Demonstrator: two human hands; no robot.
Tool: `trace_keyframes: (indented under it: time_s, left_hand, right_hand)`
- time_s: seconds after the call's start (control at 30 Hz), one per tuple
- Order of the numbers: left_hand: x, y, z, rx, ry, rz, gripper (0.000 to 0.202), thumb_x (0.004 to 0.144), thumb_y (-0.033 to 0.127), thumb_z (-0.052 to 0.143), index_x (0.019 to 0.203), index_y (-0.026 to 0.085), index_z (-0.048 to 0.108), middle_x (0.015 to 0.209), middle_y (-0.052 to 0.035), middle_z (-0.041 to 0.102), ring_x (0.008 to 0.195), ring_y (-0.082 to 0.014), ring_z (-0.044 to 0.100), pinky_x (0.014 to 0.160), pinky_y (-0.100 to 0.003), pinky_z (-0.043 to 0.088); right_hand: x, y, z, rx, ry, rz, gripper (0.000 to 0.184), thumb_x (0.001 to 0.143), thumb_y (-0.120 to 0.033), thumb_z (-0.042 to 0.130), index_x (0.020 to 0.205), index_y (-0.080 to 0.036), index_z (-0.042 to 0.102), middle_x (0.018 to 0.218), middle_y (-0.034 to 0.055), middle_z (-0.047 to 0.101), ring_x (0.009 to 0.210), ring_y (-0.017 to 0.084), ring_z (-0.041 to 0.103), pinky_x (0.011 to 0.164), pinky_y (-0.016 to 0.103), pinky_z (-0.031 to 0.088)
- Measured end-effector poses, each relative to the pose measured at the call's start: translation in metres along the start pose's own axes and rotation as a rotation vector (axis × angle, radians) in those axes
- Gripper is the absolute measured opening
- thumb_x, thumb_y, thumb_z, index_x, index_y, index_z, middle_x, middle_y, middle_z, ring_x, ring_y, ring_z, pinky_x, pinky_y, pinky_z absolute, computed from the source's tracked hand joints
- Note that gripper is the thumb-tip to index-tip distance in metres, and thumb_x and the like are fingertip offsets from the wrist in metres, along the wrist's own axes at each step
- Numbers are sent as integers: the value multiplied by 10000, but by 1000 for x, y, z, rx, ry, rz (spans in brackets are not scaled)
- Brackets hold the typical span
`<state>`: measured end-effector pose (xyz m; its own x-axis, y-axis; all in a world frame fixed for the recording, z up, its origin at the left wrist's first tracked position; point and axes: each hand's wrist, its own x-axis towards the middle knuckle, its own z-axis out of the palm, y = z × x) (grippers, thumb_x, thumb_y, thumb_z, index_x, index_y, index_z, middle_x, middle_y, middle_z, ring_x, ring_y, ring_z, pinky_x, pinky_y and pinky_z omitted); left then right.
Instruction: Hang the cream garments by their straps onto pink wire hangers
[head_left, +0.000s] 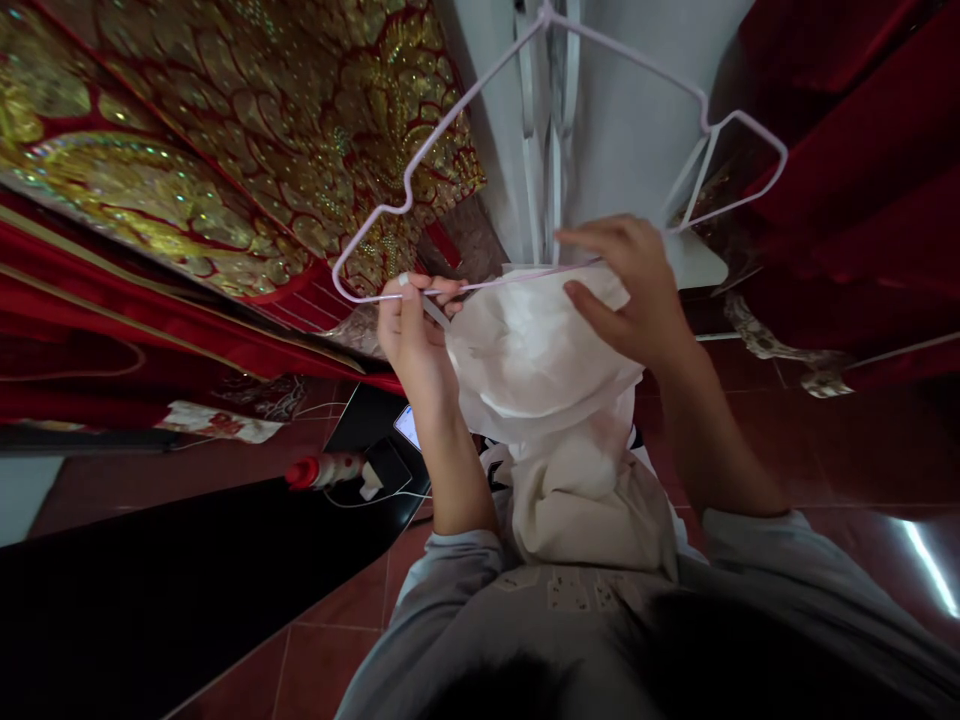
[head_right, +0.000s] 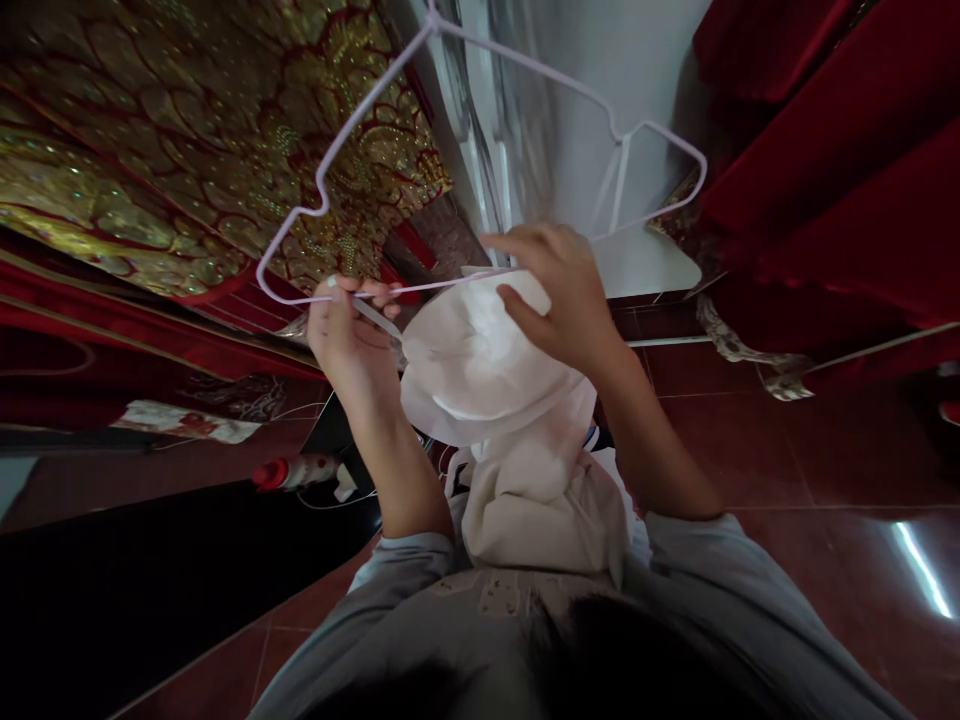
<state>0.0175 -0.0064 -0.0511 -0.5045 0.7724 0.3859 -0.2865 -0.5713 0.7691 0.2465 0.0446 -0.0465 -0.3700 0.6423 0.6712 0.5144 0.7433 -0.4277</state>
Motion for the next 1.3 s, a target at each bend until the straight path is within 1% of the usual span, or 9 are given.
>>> trace_keyframes:
  time_s: [0.1,0.17,0.27,0.43,0.63,0.87,1.0,1.13,1.3]
  left_hand:
    - [-2,-5,-1,33,12,3,272,1012,440,808,931,213,684,844,-34,763,841,-192,784,681,-231,582]
    - [-5,-8,0,70,25,-13,282,1031,456,780,929,221,662,849,-31,756,838,-193,776,686,-241,580]
    - [-9,-8,2,93,43,-35,307,1045,482,759,925,225,642,852,-31,746,851,-195,770,693,-248,573]
    - [-16,-8,4,73,16,-27,299,1027,483,778,938,221,664,857,-33,751,836,-186,759,701,-249,568]
    - [-22,-12,4,1,-11,-31,254,1041,438,767,951,216,682,867,-29,755,856,-170,766,708,-230,553]
    - [-19,-12,9,54,31,24,292,1043,480,750,951,223,646,833,-22,724,813,-180,744,700,-255,543]
    - [-18,-14,11,28,44,59,255,1052,450,752,986,223,655,855,-23,727,831,-170,738,685,-236,540]
    - [-21,-19,11,53,40,51,261,1046,470,767,1058,237,649,1031,-40,782,952,-172,771,779,-233,594]
    - [-23,-24,13,80,-10,16,328,1042,547,746,1075,261,591,1089,-42,785,1059,-218,794,920,-302,630]
  right_hand:
    - [9,10,-14,-29,49,67,470,1028,-422,612,1497,-388,606,1416,103,695,1333,387,619,1113,621,499]
    - [11,15,-18,-52,10,86,422,1037,-423,609,1457,-391,637,1376,92,721,1301,382,643,1090,620,511]
    - [10,16,-17,-85,-45,99,343,1070,-426,566,1388,-380,687,1294,82,761,1244,359,676,1069,600,510]
    - [2,12,-13,-82,-10,90,325,1081,-431,544,1337,-318,708,1292,99,763,1203,350,682,1066,584,472]
    - [-1,12,-16,-112,-35,97,301,1090,-450,526,944,-278,725,863,47,726,916,275,648,1057,553,438]
    - [0,13,-10,-116,33,79,392,1078,-495,541,795,-251,660,697,17,623,770,228,590,976,504,437]
    - [0,12,3,-167,133,80,452,1092,-541,496,778,-255,651,676,17,592,754,227,574,969,497,442]
    - [3,12,11,-203,116,107,439,1105,-533,468,812,-269,659,719,35,614,793,245,590,951,499,468]
    - [8,18,-3,-152,125,52,325,1103,-512,505,951,-287,684,881,53,710,900,264,650,969,501,504]
